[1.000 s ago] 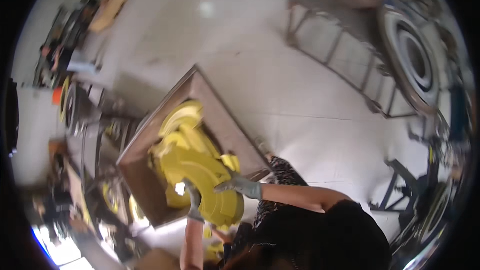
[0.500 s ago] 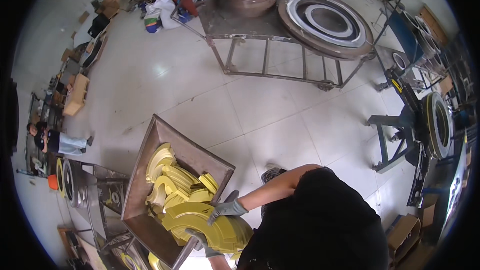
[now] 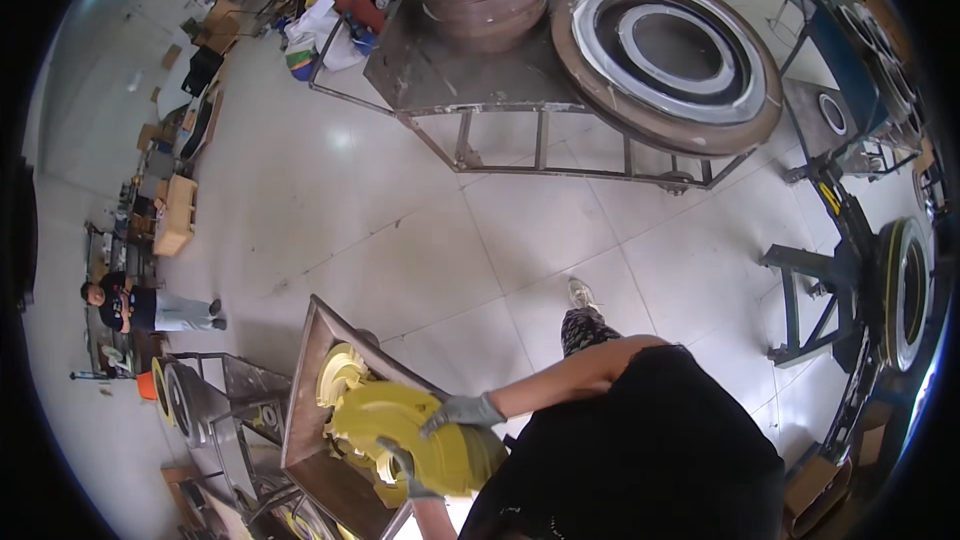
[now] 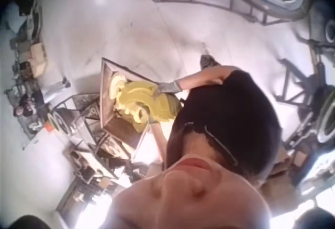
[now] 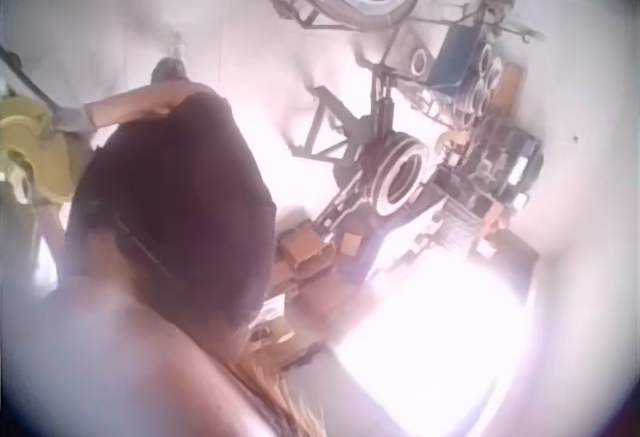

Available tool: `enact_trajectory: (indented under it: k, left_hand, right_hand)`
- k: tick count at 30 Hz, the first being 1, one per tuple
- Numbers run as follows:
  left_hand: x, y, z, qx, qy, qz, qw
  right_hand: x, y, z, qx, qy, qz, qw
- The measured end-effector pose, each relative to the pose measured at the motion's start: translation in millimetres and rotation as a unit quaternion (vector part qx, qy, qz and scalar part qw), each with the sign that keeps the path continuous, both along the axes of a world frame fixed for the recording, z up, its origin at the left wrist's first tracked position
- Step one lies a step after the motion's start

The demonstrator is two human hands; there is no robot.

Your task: The person takes curved yellow foam pieces from a metal cart and stacks them onto a table, then sorts and arranges curved yellow foam pieces between the table, floor, and cart by hand.

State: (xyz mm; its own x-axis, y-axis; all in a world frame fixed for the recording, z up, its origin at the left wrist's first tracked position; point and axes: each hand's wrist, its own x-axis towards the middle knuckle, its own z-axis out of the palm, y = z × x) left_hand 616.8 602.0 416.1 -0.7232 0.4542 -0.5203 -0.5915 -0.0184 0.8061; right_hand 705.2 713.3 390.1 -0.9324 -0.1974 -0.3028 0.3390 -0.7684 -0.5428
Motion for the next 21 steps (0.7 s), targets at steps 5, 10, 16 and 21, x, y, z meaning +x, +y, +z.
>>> enact_trajectory:
  k: [5, 10, 16, 21]
  left_hand:
    - [-10, 133, 10, 0.018, -0.003, -0.084, 0.996]
    - [-42, 269, -28, 0.132, -0.146, -0.138, 0.971]
    - [-63, 462, -53, 0.165, -0.137, -0.269, 0.939]
    - [-109, 601, -85, 0.218, -0.205, -0.317, 0.9]
  right_hand:
    - [12, 170, 29, 0.092, 0.028, -0.125, 0.987]
    - [8, 319, 40, 0.118, -0.013, -0.162, 0.98]
    - [-10, 486, 24, 0.132, -0.099, -0.193, 0.967]
    - [-50, 614, -12, 0.17, -0.114, -0.275, 0.94]
